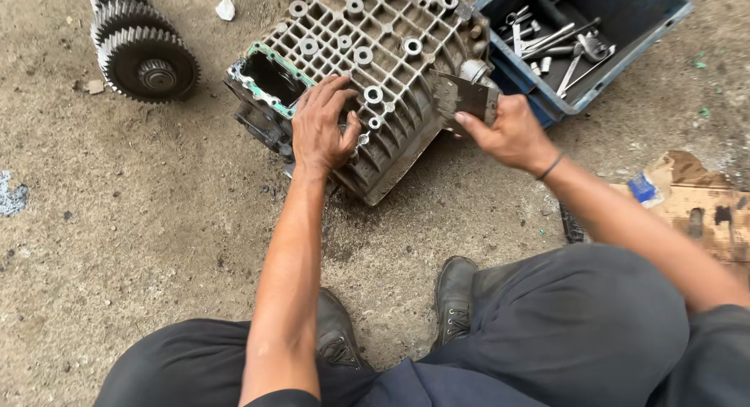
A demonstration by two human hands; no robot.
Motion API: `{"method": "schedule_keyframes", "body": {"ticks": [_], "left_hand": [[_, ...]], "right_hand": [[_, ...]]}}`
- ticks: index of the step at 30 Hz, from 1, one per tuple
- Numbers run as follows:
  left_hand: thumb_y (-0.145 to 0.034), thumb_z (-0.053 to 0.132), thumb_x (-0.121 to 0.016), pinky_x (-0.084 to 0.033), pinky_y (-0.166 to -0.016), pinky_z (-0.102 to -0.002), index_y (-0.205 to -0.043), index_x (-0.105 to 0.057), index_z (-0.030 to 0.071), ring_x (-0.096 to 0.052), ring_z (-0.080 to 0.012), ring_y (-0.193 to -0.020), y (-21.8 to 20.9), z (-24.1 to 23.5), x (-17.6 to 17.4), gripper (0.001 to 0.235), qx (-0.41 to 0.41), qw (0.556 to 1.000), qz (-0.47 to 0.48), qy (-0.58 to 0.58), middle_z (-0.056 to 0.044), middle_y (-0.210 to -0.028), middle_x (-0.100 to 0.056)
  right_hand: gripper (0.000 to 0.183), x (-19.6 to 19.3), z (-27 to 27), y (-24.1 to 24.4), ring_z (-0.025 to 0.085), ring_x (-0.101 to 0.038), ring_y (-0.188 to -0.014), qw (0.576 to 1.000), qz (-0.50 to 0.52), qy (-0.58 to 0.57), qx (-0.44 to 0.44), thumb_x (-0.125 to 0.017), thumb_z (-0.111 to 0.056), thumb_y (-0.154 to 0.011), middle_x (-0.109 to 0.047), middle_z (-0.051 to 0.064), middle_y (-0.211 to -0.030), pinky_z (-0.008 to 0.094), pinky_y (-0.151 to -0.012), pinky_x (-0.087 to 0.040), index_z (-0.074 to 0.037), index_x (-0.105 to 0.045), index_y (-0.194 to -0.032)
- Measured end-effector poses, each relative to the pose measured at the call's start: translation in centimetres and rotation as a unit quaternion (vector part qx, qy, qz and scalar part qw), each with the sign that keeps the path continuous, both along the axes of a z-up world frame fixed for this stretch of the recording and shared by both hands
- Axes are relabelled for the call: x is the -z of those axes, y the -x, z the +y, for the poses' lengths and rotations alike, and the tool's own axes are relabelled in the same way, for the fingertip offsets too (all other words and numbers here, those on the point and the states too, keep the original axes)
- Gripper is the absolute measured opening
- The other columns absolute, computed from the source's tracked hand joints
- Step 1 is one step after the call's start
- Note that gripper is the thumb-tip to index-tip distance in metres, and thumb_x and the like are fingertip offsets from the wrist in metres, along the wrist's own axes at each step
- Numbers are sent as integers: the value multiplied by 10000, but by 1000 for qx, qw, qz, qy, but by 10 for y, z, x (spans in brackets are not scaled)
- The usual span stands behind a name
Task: The person scrapes the surface of a disassembled engine block using a metal scraper. They repeatedly scrape around bolt holes and along the mating surface, occasionally wiping away debris with their hand.
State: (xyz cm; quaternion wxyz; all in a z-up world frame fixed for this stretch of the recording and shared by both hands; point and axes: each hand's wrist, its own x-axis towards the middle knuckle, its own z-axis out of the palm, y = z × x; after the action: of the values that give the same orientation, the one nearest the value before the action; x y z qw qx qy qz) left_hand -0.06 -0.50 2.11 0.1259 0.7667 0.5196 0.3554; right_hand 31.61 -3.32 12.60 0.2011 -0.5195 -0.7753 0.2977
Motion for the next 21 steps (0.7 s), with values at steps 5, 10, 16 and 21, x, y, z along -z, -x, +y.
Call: {"method": "schedule_keyframes", "body": {"ticks": [5, 10, 16, 21], "left_hand": [[-833, 184, -550, -391, -1194, -497, -1144, -710, 79, -561, -305, -1382, 0, -2, -6, 365, 8, 1000, -6, -2, -110, -1411, -657], [-861, 221, -512, -407, -1190, -502, -1130, -715, 94, -569, -301, -1380, -1, -4, -11, 360, 6, 1000, -11, 1, -104, -1396, -666], [-842, 254, -492, -409, -1194, -505, -1116, -714, 99, -574, -299, -1380, -1, 0, -11, 386, 9, 1000, -6, 5, -104, -1383, -673], [-875, 276, -489, -417, -1187, -499, -1126, -715, 96, -575, -307, -1382, 1, 0, -4, 383, 11, 1000, -10, 3, -107, -1379, -675]], "right_hand": [[232, 55, -6, 23, 204, -662, -557, 997, -16, 1, 73, -665, -202, -1050, -726, 150, -722, 340, -494, -509, -6, -716, -936], [183, 68, 1, 43, 233, -749, -816, 972, 43, -229, -15, -727, -62, -1001, -757, 156, -965, 338, -702, -598, 25, -704, -1160], [210, 71, 15, 41, 246, -741, -767, 961, 5, -272, -50, -720, -8, -980, -766, 152, -954, 346, -672, -590, 20, -723, -1189], [152, 84, 22, 37, 212, -785, -799, 991, 99, -95, -2, -632, -54, -1078, -769, 143, -926, 288, -638, -635, 22, -708, -1186]]}}
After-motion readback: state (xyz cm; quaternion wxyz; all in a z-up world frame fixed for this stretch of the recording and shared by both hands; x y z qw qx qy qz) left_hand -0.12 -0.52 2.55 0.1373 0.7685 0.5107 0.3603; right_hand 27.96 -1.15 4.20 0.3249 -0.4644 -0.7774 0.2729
